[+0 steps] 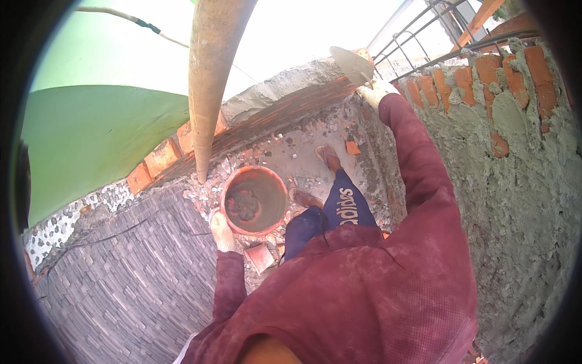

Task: The person scoops mortar from a bucket with a trowel and applies it to a brick wall. They place red bricks onto the mortar, tap them into position, and scrape away excess mortar. The person repeats this process to build up the wall layer by layer.

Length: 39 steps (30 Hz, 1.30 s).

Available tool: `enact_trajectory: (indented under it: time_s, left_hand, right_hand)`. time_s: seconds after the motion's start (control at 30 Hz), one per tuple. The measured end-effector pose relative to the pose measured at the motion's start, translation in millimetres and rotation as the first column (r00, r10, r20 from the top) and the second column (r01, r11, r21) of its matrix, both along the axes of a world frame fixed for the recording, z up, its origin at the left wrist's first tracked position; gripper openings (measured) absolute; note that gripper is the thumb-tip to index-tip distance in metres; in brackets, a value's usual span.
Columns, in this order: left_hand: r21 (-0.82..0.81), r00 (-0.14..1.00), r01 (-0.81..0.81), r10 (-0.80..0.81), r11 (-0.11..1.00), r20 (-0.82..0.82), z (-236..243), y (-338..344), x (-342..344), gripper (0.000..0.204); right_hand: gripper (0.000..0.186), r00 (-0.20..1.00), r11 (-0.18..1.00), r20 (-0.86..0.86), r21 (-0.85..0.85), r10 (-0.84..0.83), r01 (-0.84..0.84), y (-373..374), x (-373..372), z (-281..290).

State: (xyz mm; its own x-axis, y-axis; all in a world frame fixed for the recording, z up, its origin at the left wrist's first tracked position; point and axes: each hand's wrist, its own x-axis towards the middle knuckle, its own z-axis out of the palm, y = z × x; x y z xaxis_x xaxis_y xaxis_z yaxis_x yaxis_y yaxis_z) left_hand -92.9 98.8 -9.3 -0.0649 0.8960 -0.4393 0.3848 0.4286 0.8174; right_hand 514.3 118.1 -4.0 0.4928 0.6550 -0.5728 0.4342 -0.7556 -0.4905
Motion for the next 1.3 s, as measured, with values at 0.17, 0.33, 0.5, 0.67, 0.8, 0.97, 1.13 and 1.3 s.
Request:
enact_trajectory:
  time_s: [0.17,0.33,0.5,0.67,0.8,0.97,1.13,1.3]
  left_hand:
    - [-0.019,0.992,-0.105,0.106,0.994,0.065,9,-13,-9,0.025]
    - [-0.005,0.981,-0.186,0.186,0.983,0.051,43,-17,9,0.025]
    - [-0.042,0.966,-0.246,0.248,0.968,0.067,52,-23,10,0.025]
    - [-0.067,0.966,-0.248,0.252,0.966,0.055,52,-22,30,0.025]
    - [-0.045,0.973,-0.220,0.222,0.975,0.059,23,-29,7,0.027]
    - [-0.006,0.988,-0.153,0.153,0.988,-0.022,33,-30,22,0.030]
    - [-0.011,0.976,-0.218,0.218,0.976,-0.021,31,-45,27,0.029]
    - [-0.057,0.952,-0.299,0.302,0.953,0.050,25,-56,39,0.029]
  right_hand:
    - [0.040,0.415,0.814,-0.786,-0.183,-0.458,0.552,-20,-39,-54]
    - [0.038,0.305,0.774,-0.837,-0.202,-0.455,0.600,-2,-94,-82]
    - [0.041,0.665,0.920,-0.657,-0.118,-0.354,0.373,9,-112,-63]
    - [0.060,0.992,0.997,-0.097,0.010,0.079,-0.078,18,-77,-89]
    - [0.058,0.982,0.976,0.044,-0.121,0.186,-0.180,23,-34,-66]
    - [0.057,0.929,0.957,0.261,-0.192,0.263,-0.217,8,-3,-33]
    - [0.034,0.740,0.934,0.576,-0.136,0.347,-0.331,15,-1,26]
    - [0.030,0.621,0.860,0.596,-0.360,0.510,-0.361,111,4,3]
